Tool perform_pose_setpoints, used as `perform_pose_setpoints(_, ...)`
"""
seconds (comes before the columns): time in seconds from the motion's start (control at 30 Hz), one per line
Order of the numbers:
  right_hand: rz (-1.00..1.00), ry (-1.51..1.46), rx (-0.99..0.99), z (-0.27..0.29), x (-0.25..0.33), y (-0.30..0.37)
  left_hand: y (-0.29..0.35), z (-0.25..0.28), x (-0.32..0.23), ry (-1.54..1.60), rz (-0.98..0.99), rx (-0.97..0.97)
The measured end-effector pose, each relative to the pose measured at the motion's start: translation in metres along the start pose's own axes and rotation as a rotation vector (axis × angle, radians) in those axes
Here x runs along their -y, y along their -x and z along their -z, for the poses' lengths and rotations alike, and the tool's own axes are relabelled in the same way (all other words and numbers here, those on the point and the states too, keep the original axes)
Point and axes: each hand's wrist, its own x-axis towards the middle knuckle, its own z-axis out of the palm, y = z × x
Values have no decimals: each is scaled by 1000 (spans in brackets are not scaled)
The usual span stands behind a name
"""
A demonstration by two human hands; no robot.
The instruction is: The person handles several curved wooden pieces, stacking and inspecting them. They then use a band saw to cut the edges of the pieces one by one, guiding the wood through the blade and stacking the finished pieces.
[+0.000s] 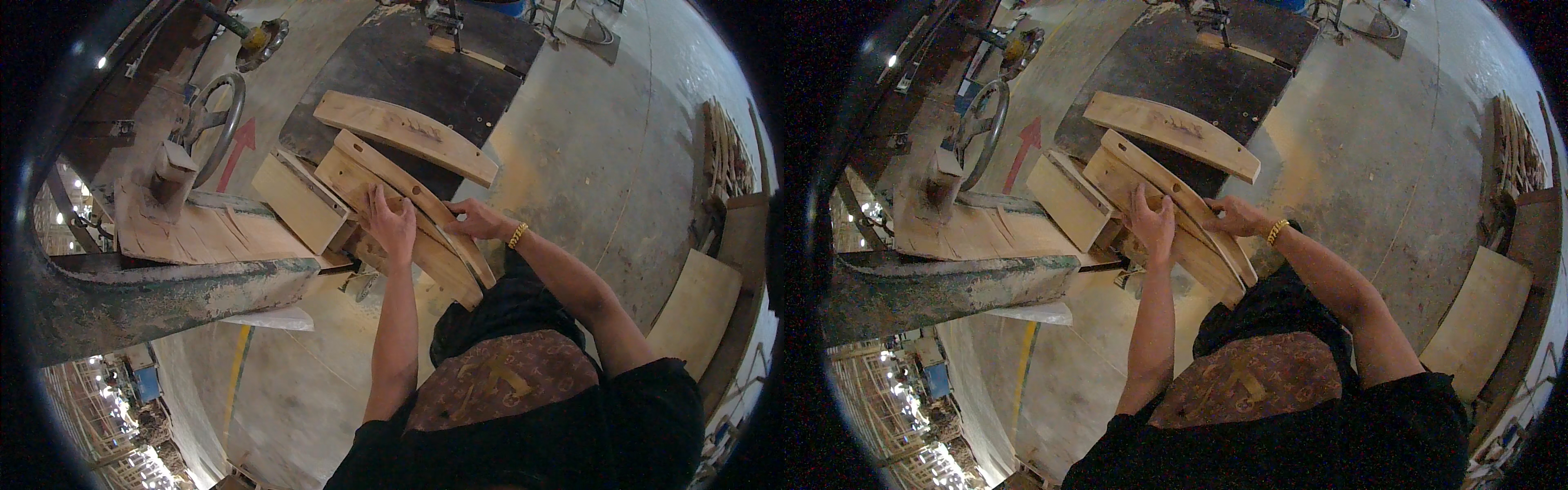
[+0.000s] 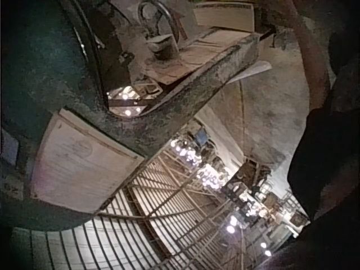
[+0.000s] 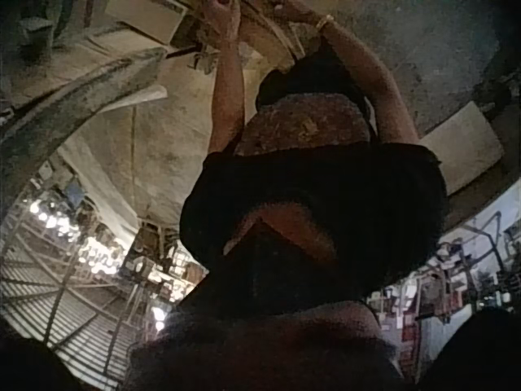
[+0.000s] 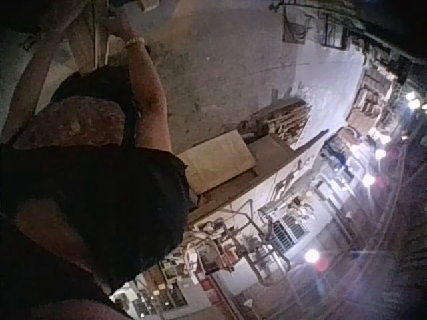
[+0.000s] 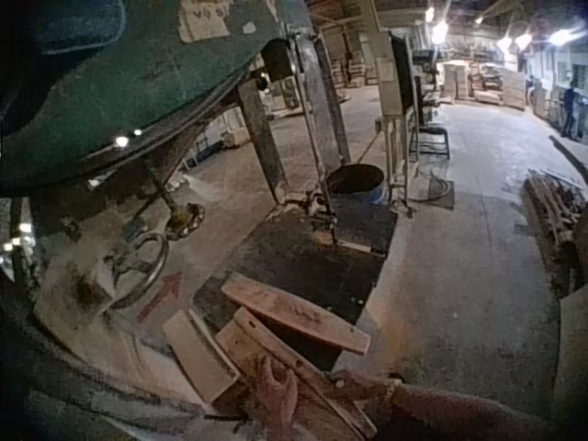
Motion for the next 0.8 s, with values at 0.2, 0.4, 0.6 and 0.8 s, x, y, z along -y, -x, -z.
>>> perform_pose_setpoints(0.2, 51, 53, -62, 0, -13, 1, 1, -4, -5, 42, -24, 9)
perform_pose_setpoints(0.4, -39, 50, 0, 2, -3, 0, 1, -4, -1, 47, -26, -22)
perform_pose_setpoints(0.6, -13, -30, -7, 0, 6, 3, 1, 1, 3, 15, -52, 9)
perform_pose_setpoints(0.8, 80, -80, -57, 0, -21, 3, 4, -4, -6, 6, -106, -11)
